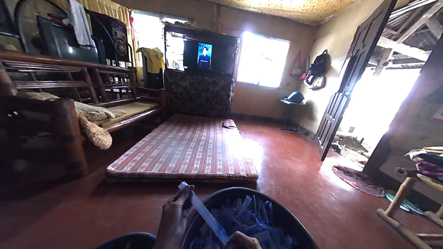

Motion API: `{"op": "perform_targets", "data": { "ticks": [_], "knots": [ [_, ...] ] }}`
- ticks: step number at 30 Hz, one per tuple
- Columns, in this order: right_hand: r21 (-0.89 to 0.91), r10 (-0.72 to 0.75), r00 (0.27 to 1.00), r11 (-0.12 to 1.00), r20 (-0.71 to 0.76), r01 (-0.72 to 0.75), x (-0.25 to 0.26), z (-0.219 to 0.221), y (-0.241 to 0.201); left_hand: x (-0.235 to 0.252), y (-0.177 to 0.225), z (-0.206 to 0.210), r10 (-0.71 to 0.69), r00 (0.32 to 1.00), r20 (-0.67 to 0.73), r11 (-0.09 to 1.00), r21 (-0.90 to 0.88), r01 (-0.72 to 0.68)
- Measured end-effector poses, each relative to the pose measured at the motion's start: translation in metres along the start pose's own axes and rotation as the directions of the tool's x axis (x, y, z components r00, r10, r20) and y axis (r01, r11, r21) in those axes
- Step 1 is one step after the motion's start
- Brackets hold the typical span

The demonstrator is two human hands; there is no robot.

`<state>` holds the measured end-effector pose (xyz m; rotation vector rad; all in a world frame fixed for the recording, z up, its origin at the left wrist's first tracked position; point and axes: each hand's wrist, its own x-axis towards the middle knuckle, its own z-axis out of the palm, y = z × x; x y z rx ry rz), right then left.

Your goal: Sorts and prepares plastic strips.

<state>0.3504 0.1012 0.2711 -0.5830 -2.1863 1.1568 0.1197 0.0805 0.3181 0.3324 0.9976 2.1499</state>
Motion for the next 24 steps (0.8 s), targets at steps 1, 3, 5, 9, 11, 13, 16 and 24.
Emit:
{"op": "perform_targets", "data": {
  "ticks": [1, 3, 5, 9, 11, 13, 16, 24],
  "knots": [
    [-0.032, -0.005, 1.0, 0.999, 0.003, 0.005, 0.0, 0.001, 0.0, 0.002, 0.005, -0.001, 0.0, 1.0, -0.016, 1.0, -0.013, 0.0],
    [-0.105, -0.034, 0.999, 0.994, -0.011, 0.032, 0.001, 0.003, 0.001, 0.005, 0.014, -0.003, -0.005, 0.999, -0.034, 0.999, -0.033, 0.004],
    [-0.188, -0.054, 0.998, 0.981, -0.029, 0.048, 0.0, 0.005, 0.004, 0.011, 0.023, -0.007, 0.018, 0.999, -0.03, 1.0, -0.014, -0.019],
    [-0.316, -0.029, 0.998, 0.949, -0.054, 0.011, 0.0, 0.004, 0.006, 0.026, 0.051, -0.014, 0.181, 0.983, 0.022, 0.977, 0.113, -0.182],
    [-0.346, -0.039, 0.993, 0.938, -0.115, -0.003, -0.001, 0.001, 0.011, 0.036, 0.072, -0.023, 0.287, 0.956, 0.058, 0.936, 0.197, -0.293],
    [-0.363, -0.072, 0.979, 0.932, -0.19, -0.002, -0.001, -0.002, 0.015, 0.048, 0.092, -0.04, 0.372, 0.926, 0.07, 0.887, 0.268, -0.377],
    [-0.376, -0.097, 0.966, 0.926, -0.239, 0.0, -0.003, -0.009, 0.017, 0.063, 0.106, -0.082, 0.46, 0.883, 0.096, 0.809, 0.365, -0.461],
    [-0.31, 0.002, 0.975, 0.948, -0.221, -0.072, -0.007, -0.014, 0.018, 0.064, 0.018, -0.226, 0.158, 0.983, 0.097, 0.478, 0.863, -0.162]
  ]
}}
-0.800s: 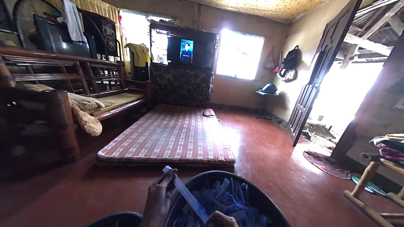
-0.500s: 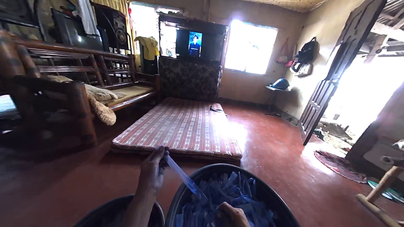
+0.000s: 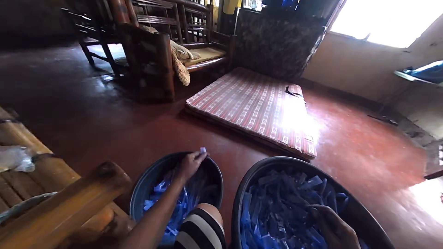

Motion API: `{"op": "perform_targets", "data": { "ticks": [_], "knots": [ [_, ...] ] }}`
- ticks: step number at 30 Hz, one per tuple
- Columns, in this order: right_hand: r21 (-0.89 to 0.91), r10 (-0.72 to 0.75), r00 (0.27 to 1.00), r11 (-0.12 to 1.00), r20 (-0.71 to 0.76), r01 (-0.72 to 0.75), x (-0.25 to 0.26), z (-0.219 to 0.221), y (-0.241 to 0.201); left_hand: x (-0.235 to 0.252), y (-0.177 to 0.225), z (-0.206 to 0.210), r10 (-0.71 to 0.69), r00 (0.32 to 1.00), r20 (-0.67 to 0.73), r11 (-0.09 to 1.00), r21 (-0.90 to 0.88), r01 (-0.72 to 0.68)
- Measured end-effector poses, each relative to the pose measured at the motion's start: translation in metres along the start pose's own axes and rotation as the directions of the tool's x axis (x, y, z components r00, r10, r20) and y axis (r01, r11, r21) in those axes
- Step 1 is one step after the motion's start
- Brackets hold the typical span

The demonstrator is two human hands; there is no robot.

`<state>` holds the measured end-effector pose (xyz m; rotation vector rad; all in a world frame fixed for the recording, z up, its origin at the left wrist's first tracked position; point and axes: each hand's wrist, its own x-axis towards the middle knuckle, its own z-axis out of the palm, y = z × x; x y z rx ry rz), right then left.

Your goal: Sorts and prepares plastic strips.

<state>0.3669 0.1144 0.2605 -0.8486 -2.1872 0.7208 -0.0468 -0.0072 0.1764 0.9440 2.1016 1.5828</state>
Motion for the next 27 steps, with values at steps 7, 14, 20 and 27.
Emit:
{"op": "perform_targets", "data": {
  "ticks": [7, 14, 20, 27],
  "knots": [
    [0.025, 0.04, 0.997, 0.999, -0.071, -0.038, 0.004, -0.002, 0.012, -0.038, -0.086, -0.004, -0.341, 0.939, -0.045, 0.91, 0.237, 0.342],
    [-0.06, 0.178, 0.982, 0.983, 0.068, -0.174, 0.009, -0.001, 0.017, -0.008, -0.096, 0.003, -0.494, 0.869, -0.021, 0.745, 0.505, 0.436],
    [-0.296, 0.266, 0.951, 0.932, 0.16, -0.211, 0.014, -0.007, 0.024, 0.011, -0.004, 0.01, -0.152, 0.972, 0.177, 0.883, 0.467, 0.053],
    [-0.481, 0.567, 0.776, 0.78, 0.276, -0.399, 0.018, -0.036, 0.033, -0.017, 0.163, 0.041, 0.373, 0.816, 0.441, 0.795, 0.301, -0.526]
  ]
}}
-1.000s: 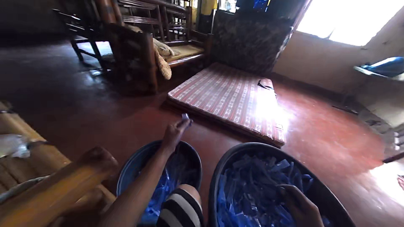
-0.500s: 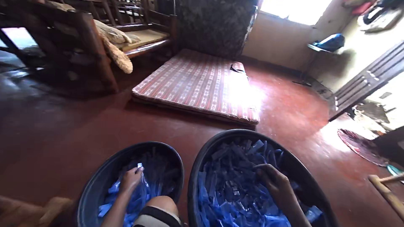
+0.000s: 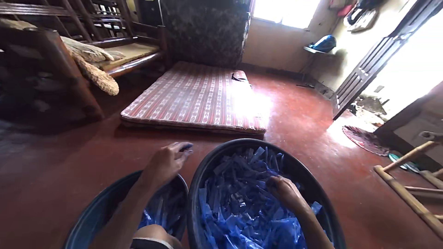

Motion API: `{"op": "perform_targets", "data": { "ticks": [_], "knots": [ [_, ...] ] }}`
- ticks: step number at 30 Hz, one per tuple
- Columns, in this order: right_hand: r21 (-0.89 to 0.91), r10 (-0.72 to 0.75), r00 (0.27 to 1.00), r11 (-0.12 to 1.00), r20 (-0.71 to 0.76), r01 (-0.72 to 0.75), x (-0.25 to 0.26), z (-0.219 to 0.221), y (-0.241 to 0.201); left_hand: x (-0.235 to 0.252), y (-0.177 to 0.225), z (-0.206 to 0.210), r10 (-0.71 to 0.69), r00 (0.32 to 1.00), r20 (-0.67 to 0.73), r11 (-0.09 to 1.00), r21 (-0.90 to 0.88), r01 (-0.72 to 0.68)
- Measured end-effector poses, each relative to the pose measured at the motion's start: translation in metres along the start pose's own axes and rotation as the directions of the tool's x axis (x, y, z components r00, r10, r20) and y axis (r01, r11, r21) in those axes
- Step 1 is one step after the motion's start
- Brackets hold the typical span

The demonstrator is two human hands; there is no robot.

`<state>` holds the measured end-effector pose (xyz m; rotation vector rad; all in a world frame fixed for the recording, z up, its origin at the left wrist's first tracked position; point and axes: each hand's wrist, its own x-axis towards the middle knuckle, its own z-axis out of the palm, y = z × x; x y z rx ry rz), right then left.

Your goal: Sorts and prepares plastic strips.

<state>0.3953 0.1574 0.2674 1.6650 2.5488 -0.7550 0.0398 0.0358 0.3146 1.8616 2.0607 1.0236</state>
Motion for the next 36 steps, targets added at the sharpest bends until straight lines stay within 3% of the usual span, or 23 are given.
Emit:
{"op": "perform_targets", "data": {
  "ticks": [3, 6, 9, 12, 15, 18, 21, 28, 29, 30, 32, 33, 34, 36],
  "knots": [
    [-0.163, 0.081, 0.986, 0.985, 0.149, -0.057, 0.003, 0.004, -0.004, 0.007, 0.06, 0.003, 0.173, 0.985, 0.008, 0.984, -0.052, -0.172],
    [-0.216, 0.075, 0.98, 0.976, 0.183, -0.035, 0.008, 0.011, -0.005, 0.011, 0.091, 0.025, 0.225, 0.974, -0.011, 0.956, -0.19, -0.223],
    [-0.005, -0.092, 0.994, 0.996, 0.062, 0.093, 0.007, 0.004, 0.003, 0.015, 0.087, 0.061, 0.161, 0.987, 0.005, 0.934, -0.325, -0.151],
    [0.156, -0.272, 0.958, 0.946, -0.095, 0.284, 0.0, 0.0, 0.007, 0.018, 0.078, 0.089, 0.086, 0.989, 0.122, 0.946, -0.322, -0.043],
    [0.191, -0.347, 0.928, 0.91, -0.133, 0.368, -0.007, -0.002, -0.001, 0.017, 0.085, 0.1, 0.206, 0.965, 0.162, 0.936, -0.32, -0.146],
    [0.189, -0.37, 0.912, 0.897, -0.175, 0.4, -0.013, 0.0, -0.01, 0.012, 0.085, 0.118, 0.365, 0.908, 0.206, 0.888, -0.371, -0.273],
    [0.199, -0.372, 0.895, 0.884, -0.248, 0.423, -0.017, 0.001, -0.012, 0.007, 0.09, 0.134, 0.386, 0.877, 0.287, 0.894, -0.35, -0.279],
    [0.184, -0.29, 0.873, 0.905, -0.392, 0.383, -0.017, 0.003, -0.012, 0.002, 0.097, 0.137, 0.275, 0.948, 0.159, 0.92, -0.331, -0.211],
    [0.131, -0.263, 0.845, 0.924, -0.466, 0.36, -0.019, 0.006, -0.017, 0.002, 0.097, 0.136, 0.246, 0.957, 0.152, 0.925, -0.331, -0.186],
    [0.04, -0.275, 0.766, 0.931, -0.581, 0.364, -0.019, 0.011, -0.021, 0.002, 0.099, 0.135, 0.211, 0.965, 0.154, 0.932, -0.329, -0.151],
    [-0.151, -0.365, 0.54, 0.904, -0.758, 0.399, -0.015, 0.02, -0.026, 0.002, 0.102, 0.132, 0.131, 0.977, 0.165, 0.938, -0.341, -0.068],
    [-0.191, -0.395, 0.469, 0.886, -0.79, 0.423, -0.015, 0.022, -0.03, 0.002, 0.103, 0.132, 0.105, 0.981, 0.164, 0.934, -0.356, -0.04],
    [-0.176, -0.405, 0.455, 0.867, -0.793, 0.465, -0.016, 0.024, -0.034, 0.002, 0.103, 0.131, 0.09, 0.982, 0.164, 0.927, -0.375, -0.022],
    [-0.032, -0.387, 0.53, 0.828, -0.755, 0.559, -0.019, 0.026, -0.04, 0.002, 0.104, 0.129, 0.075, 0.983, 0.17, 0.914, -0.407, 0.0]
  ]
}}
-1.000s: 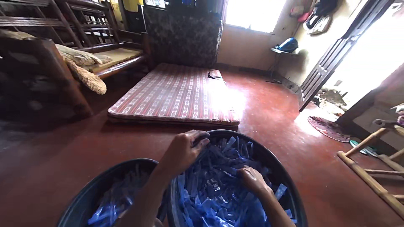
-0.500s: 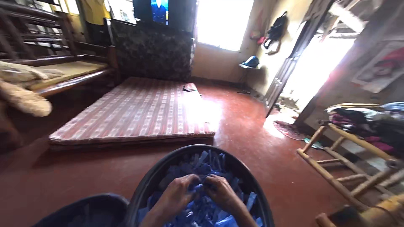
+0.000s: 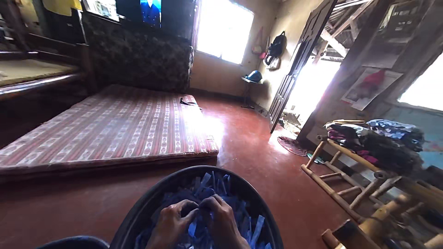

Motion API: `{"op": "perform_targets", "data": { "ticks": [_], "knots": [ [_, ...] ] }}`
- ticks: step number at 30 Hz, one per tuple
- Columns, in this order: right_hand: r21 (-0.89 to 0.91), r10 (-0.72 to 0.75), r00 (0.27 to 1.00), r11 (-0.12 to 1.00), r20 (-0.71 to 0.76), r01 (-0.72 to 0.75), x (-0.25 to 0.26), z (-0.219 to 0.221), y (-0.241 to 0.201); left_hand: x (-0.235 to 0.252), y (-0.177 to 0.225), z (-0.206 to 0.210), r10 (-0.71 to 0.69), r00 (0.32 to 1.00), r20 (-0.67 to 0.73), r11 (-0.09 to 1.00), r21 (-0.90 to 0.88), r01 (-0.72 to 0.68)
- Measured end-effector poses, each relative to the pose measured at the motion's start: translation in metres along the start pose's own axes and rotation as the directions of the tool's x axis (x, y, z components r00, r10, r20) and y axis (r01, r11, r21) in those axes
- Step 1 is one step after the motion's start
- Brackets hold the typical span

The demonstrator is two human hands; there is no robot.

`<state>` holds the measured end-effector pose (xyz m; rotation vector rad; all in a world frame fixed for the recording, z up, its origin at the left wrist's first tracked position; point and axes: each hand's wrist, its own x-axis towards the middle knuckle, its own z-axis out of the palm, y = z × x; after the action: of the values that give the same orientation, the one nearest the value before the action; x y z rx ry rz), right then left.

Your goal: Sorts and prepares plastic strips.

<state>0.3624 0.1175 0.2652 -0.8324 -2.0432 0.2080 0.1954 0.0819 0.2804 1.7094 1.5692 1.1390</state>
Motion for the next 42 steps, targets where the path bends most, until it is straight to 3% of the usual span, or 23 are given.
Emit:
{"op": "perform_targets", "data": {
  "ticks": [5, 15, 20, 42],
  "knots": [
    [0.165, 0.07, 0.997, 0.983, 0.042, -0.076, -0.001, 0.001, 0.001, -0.004, 0.002, -0.002, -0.013, 1.0, 0.014, 0.999, -0.05, 0.014],
    [0.197, 0.258, 0.954, 0.938, 0.151, -0.284, 0.0, 0.0, -0.008, -0.012, 0.005, 0.007, 0.192, 0.979, -0.062, 0.976, 0.111, -0.185],
    [0.255, 0.319, 0.927, 0.896, 0.199, -0.364, 0.002, -0.001, -0.005, -0.011, 0.006, 0.008, 0.226, 0.972, -0.07, 0.967, 0.133, -0.216],
    [0.303, 0.351, 0.844, 0.82, 0.405, -0.486, 0.006, -0.005, 0.004, -0.011, 0.002, 0.008, 0.295, 0.956, 0.007, 0.938, 0.187, -0.291]
  ]
}}
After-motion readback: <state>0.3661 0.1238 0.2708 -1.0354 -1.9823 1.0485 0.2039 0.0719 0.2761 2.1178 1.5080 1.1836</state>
